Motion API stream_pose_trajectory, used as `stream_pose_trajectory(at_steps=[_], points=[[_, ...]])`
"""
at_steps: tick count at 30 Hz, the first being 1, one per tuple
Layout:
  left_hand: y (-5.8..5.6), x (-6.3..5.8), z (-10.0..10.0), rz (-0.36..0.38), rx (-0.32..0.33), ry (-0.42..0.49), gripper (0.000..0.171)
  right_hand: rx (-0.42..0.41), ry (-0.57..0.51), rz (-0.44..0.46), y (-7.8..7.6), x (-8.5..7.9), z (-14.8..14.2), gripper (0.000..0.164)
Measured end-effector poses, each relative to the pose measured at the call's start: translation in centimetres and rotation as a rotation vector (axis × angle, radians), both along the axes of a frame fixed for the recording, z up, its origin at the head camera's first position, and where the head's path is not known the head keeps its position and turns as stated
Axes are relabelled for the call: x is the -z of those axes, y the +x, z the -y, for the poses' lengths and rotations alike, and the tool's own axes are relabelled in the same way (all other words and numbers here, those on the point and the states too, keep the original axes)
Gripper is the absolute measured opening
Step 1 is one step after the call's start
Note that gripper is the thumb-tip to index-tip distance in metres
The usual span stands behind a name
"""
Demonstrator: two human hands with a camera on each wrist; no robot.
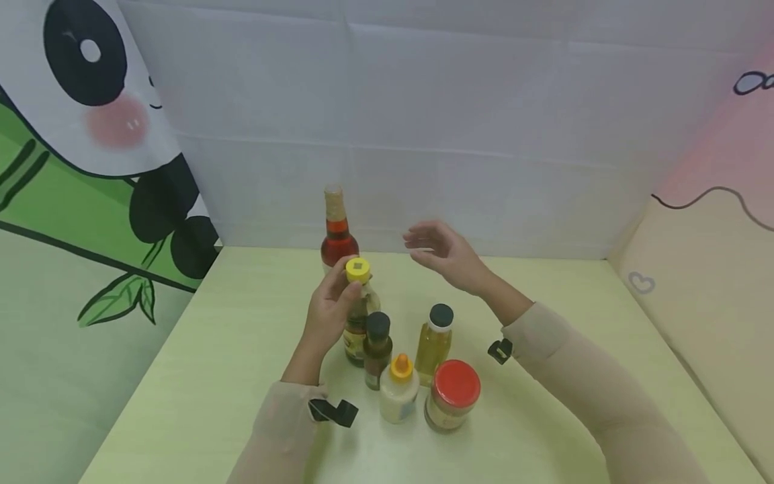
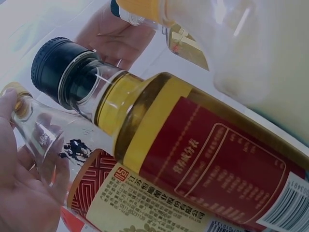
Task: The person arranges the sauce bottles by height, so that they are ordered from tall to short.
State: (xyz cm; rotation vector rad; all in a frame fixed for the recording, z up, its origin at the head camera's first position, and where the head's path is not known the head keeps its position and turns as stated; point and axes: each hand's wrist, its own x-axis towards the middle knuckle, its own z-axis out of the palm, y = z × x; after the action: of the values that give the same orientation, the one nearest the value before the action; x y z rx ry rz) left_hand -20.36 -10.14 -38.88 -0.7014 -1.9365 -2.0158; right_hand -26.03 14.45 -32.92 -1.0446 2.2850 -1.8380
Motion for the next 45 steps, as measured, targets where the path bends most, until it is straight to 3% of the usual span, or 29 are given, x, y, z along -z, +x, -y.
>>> stream_pose_trajectory(at_steps=[20, 30, 45], points=[[-0.2, 0.1, 0.3, -0.012, -0.005, -0.009, 0.041, -0.028, -0.015, 0.009, 3.0, 1.1, -1.7, 0.038], [-0.1, 0.0, 0.3, -0.006, -0.006, -0.006, 0.040, -0.044, -0.078, 0.018, 4.7, 1.6, -2.0, 0.040], [1.0, 0.4, 1.6, 0.010, 0.021, -0.030, 0.041, -0.010, -0.050, 0.015, 8.9, 3.8, -1.8, 0.041]])
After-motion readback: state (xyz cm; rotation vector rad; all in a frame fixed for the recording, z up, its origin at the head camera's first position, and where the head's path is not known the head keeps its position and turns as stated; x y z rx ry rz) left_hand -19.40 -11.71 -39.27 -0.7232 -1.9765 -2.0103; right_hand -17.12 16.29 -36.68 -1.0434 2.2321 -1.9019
